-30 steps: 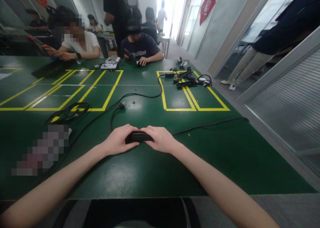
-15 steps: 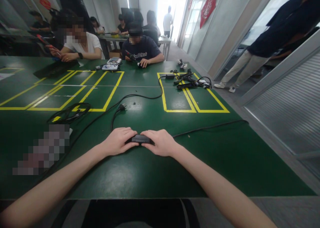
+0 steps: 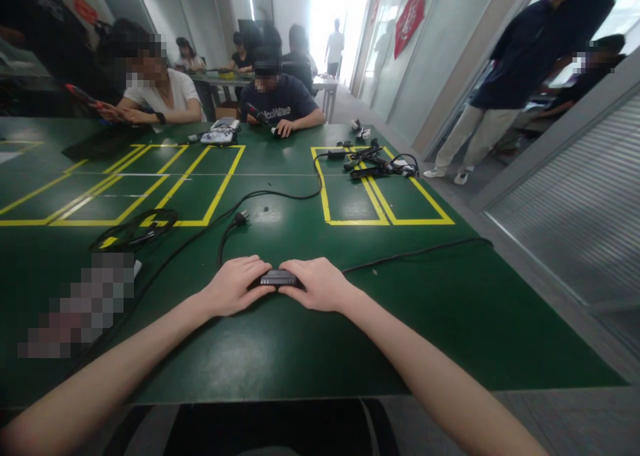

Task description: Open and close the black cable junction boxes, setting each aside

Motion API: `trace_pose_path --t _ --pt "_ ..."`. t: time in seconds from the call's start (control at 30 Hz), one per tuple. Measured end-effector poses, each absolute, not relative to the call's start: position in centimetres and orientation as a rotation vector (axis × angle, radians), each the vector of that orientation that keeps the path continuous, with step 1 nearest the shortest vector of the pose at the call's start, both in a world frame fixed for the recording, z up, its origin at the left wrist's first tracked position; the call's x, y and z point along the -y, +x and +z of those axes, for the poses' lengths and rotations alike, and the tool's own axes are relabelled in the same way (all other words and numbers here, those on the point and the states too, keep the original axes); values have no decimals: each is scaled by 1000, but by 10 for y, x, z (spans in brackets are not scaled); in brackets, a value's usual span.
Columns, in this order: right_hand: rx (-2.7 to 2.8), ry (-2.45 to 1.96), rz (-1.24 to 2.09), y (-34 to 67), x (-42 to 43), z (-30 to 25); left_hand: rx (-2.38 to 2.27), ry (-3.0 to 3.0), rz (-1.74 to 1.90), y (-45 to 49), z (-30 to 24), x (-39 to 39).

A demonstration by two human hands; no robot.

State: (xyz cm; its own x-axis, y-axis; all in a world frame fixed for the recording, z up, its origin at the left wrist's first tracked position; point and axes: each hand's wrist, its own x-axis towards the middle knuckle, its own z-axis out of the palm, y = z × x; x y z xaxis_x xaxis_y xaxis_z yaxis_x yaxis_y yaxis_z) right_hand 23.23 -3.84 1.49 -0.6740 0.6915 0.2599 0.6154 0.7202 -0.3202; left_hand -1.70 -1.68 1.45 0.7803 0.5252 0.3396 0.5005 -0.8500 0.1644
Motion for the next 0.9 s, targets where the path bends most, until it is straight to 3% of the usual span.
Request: trace_pose_path --t 0.9 --pt "2589 -873 139 234 39 8 -807 2789 673 -16 16 20"
